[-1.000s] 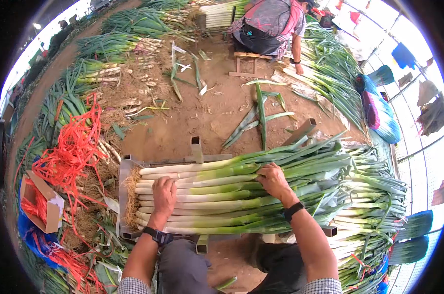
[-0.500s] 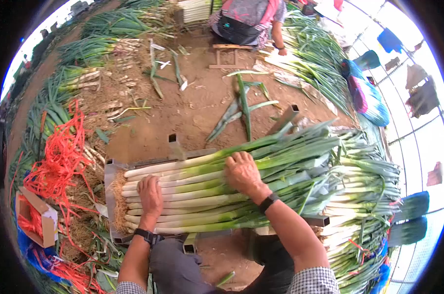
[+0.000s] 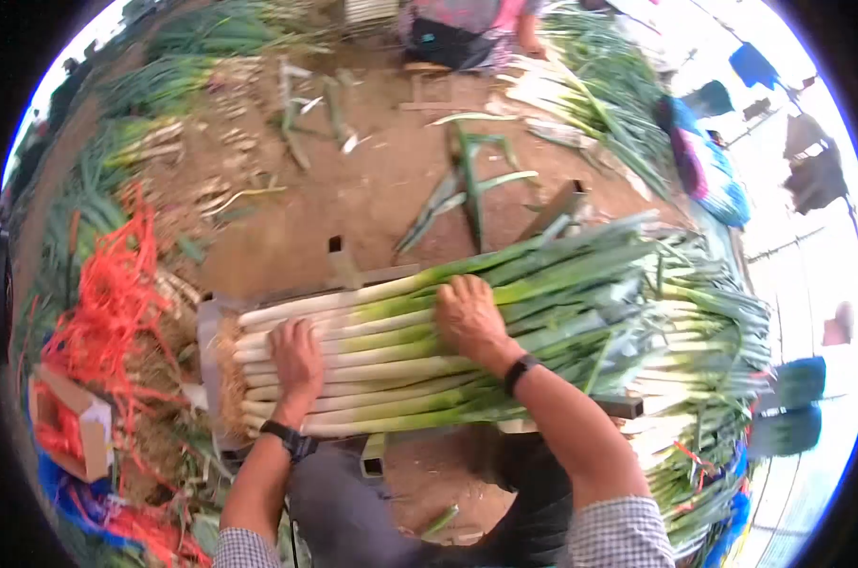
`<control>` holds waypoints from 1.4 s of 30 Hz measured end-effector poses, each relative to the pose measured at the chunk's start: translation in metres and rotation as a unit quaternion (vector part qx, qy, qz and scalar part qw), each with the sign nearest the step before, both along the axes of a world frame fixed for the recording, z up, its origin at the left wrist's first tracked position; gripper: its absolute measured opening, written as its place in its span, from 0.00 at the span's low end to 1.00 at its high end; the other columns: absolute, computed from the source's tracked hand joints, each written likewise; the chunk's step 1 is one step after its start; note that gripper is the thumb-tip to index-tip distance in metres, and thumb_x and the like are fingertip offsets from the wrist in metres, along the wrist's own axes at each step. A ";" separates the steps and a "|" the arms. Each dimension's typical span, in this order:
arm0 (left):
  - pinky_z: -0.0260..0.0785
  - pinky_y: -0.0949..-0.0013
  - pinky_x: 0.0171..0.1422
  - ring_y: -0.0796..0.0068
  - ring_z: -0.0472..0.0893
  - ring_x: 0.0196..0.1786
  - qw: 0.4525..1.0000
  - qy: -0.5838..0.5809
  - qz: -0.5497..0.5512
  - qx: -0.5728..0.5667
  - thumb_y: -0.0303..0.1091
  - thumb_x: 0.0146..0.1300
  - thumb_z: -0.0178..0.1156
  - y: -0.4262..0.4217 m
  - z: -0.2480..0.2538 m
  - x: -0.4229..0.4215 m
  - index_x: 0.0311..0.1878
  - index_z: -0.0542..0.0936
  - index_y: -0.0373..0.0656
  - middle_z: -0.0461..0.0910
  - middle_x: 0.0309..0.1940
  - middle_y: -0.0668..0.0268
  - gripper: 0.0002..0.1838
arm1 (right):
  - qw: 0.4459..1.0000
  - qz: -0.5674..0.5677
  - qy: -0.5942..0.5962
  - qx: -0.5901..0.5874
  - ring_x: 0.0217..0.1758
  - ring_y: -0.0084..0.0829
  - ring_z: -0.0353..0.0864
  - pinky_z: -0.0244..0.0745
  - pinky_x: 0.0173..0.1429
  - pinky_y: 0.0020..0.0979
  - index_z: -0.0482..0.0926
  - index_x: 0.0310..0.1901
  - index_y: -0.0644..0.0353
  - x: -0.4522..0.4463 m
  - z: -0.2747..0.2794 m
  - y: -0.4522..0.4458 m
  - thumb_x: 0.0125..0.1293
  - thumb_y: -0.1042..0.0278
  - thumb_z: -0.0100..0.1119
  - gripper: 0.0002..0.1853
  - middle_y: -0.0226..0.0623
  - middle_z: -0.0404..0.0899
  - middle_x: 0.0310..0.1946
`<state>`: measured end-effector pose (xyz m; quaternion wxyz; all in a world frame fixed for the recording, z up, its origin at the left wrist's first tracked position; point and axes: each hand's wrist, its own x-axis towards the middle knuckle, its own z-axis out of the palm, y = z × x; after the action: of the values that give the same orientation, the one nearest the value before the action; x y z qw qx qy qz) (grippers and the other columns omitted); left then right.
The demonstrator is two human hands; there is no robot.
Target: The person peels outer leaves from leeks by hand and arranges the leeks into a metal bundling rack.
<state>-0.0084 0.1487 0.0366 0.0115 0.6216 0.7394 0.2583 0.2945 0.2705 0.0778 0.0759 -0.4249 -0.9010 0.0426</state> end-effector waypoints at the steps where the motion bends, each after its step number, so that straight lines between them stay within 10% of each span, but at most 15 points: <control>1: 0.58 0.48 0.71 0.52 0.72 0.60 1.000 0.005 0.001 0.014 0.34 0.67 0.57 0.001 -0.001 0.000 0.55 0.80 0.41 0.76 0.53 0.56 0.15 | 1.000 0.001 0.001 0.013 0.56 0.51 0.72 0.67 0.62 0.50 0.75 0.44 0.64 -0.002 0.007 0.007 0.65 0.65 0.55 0.11 0.50 0.75 0.47; 9: 0.56 0.48 0.72 0.53 0.72 0.60 0.999 0.020 0.013 0.026 0.35 0.69 0.56 -0.004 -0.008 0.000 0.55 0.80 0.42 0.76 0.51 0.58 0.15 | 0.990 0.045 0.122 -0.061 0.57 0.54 0.78 0.72 0.63 0.49 0.80 0.47 0.65 0.029 0.026 0.022 0.68 0.61 0.60 0.15 0.52 0.80 0.47; 17: 0.58 0.43 0.74 0.45 0.72 0.65 0.996 0.081 0.028 -0.019 0.42 0.81 0.44 0.005 -0.081 -0.030 0.60 0.79 0.37 0.78 0.61 0.48 0.21 | 0.939 -0.148 0.260 -0.170 0.46 0.47 0.86 0.81 0.51 0.39 0.81 0.55 0.65 0.166 0.218 -0.144 0.72 0.66 0.61 0.15 0.52 0.85 0.45; 20: 0.62 0.47 0.72 0.47 0.74 0.64 0.993 0.099 0.031 -0.047 0.45 0.82 0.41 0.008 -0.067 -0.037 0.59 0.79 0.39 0.78 0.60 0.51 0.23 | 0.803 -0.331 0.447 -0.214 0.41 0.33 0.85 0.80 0.48 0.34 0.81 0.56 0.67 0.226 0.174 -0.229 0.73 0.71 0.60 0.14 0.44 0.86 0.40; 22: 0.62 0.48 0.71 0.49 0.74 0.63 0.992 0.119 0.026 -0.044 0.47 0.82 0.42 0.008 -0.070 -0.043 0.59 0.79 0.38 0.78 0.60 0.53 0.24 | 0.856 -0.421 0.284 -0.103 0.40 0.27 0.84 0.80 0.47 0.32 0.82 0.55 0.66 0.253 0.156 -0.281 0.74 0.68 0.61 0.14 0.38 0.86 0.40; 25: 0.64 0.48 0.70 0.48 0.74 0.65 0.990 0.124 0.038 -0.059 0.44 0.81 0.44 0.010 -0.080 -0.054 0.61 0.78 0.38 0.78 0.62 0.51 0.22 | 0.696 -0.527 0.438 -0.215 0.39 0.26 0.83 0.79 0.45 0.31 0.83 0.53 0.65 0.296 0.112 -0.351 0.74 0.65 0.61 0.14 0.36 0.86 0.40; 29: 0.64 0.48 0.69 0.47 0.75 0.65 0.988 0.133 -0.001 -0.079 0.48 0.82 0.42 0.019 -0.082 -0.072 0.65 0.77 0.38 0.78 0.63 0.50 0.25 | 0.629 -0.609 0.346 -0.338 0.37 0.28 0.84 0.79 0.42 0.33 0.83 0.50 0.67 0.337 0.055 -0.426 0.74 0.59 0.60 0.17 0.37 0.86 0.36; 30: 0.64 0.48 0.69 0.46 0.74 0.64 0.988 0.129 0.004 -0.082 0.48 0.82 0.42 0.020 -0.086 -0.081 0.65 0.77 0.38 0.77 0.63 0.50 0.26 | 0.720 -0.554 0.310 -0.281 0.36 0.26 0.85 0.82 0.38 0.31 0.84 0.50 0.68 0.367 -0.015 -0.477 0.71 0.54 0.62 0.21 0.35 0.85 0.36; 38: 0.67 0.49 0.64 0.38 0.76 0.60 0.986 0.137 -0.077 -0.057 0.50 0.82 0.43 0.030 -0.091 -0.107 0.63 0.76 0.29 0.78 0.58 0.40 0.29 | 0.380 -0.734 0.441 -0.348 0.27 0.27 0.81 0.80 0.32 0.30 0.83 0.40 0.71 0.401 -0.079 -0.651 0.71 0.60 0.63 0.17 0.35 0.82 0.28; 42: 0.67 0.49 0.66 0.38 0.75 0.62 0.994 0.037 -0.055 -0.083 0.49 0.83 0.42 0.038 -0.081 -0.101 0.64 0.76 0.29 0.77 0.59 0.39 0.29 | 0.435 -0.727 0.435 -0.305 0.29 0.25 0.82 0.77 0.31 0.27 0.84 0.47 0.70 0.414 -0.070 -0.606 0.71 0.60 0.62 0.17 0.33 0.82 0.28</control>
<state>-0.1098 0.1863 -0.0442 0.0500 0.6671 0.7231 0.1719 0.7087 -0.3360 0.0081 0.3265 -0.8443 -0.0371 0.4234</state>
